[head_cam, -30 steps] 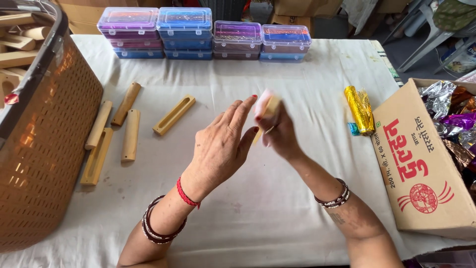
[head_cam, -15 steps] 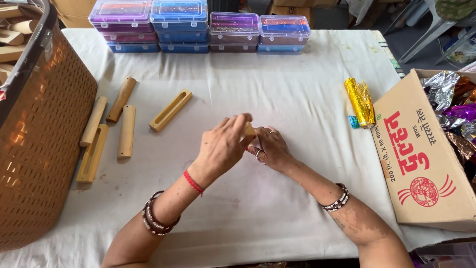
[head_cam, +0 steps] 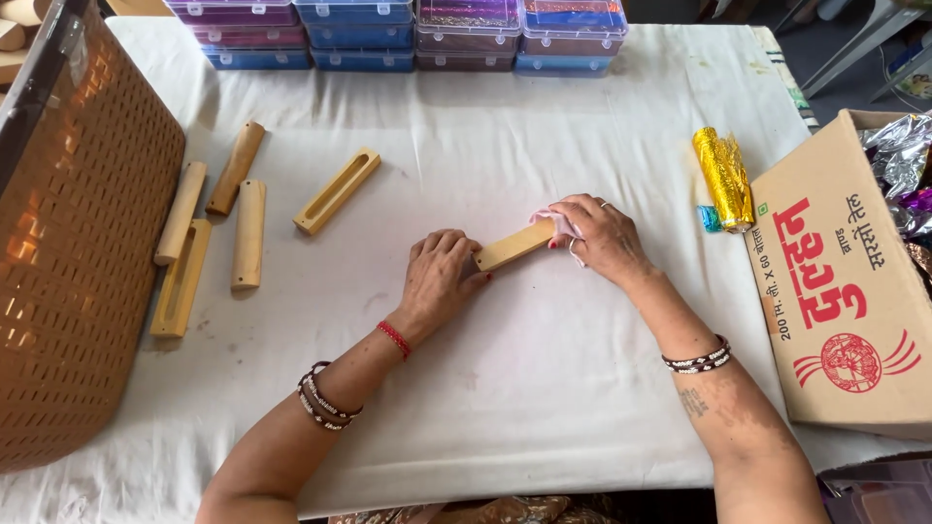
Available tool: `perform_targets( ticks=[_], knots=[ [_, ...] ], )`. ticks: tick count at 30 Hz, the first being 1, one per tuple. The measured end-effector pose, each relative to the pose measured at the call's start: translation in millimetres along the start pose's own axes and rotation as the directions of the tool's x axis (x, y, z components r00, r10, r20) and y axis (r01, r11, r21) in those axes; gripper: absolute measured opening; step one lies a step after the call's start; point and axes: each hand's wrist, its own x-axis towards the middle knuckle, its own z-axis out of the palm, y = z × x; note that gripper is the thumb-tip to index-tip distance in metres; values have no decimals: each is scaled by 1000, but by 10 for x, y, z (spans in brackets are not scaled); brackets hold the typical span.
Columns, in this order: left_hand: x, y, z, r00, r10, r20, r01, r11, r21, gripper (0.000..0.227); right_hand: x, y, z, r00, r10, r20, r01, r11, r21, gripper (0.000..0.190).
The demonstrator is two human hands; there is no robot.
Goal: Cleaning wooden blocks with a cloth and wrapping them in decorative foil.
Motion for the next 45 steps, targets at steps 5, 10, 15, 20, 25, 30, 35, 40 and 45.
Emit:
perform_targets(
  ticks=[5, 10, 15, 20, 25, 30, 35, 40, 45],
  knots=[
    [-22, -3, 63, 998, -15, 57, 16, 1000, -19, 47, -74, -217, 317, 979, 22, -200, 7, 990, 142, 53],
    [-32, 0, 119, 996, 73, -41, -77, 993, -86, 67, -83, -774, 330, 974, -197, -113, 219, 947, 235, 82],
    [-9, 28, 50, 996, 0, 85, 4, 999, -51, 46, -26, -201, 636, 970, -139, 201, 161, 982, -96, 48],
    [21, 52, -8, 995, -5, 96, 12, 997, -74, 43, -59, 161, 511, 984, 80, 161, -61, 991, -117, 38],
    [28, 18, -20, 994, -14, 106, 22, 997, -75, 39, -107, 11, 610, 997, 76, 32, -76, 997, -11, 41],
    [8, -1, -33, 997, 37, 61, -31, 994, -106, 40, -150, -627, 530, 960, -279, 36, 267, 943, 197, 57],
    [26, -48, 51, 997, 39, 69, -39, 999, -2, 34, 28, -328, 408, 971, -218, 94, 222, 975, -30, 46],
    [45, -112, 150, 995, -25, 93, 24, 1000, 15, 36, 10, 212, 407, 1000, -10, 18, 12, 992, -125, 35],
    [78, 83, -97, 992, 28, 120, -26, 1000, -16, 46, -92, -21, 479, 992, 59, -110, -66, 996, -59, 30]
  ],
)
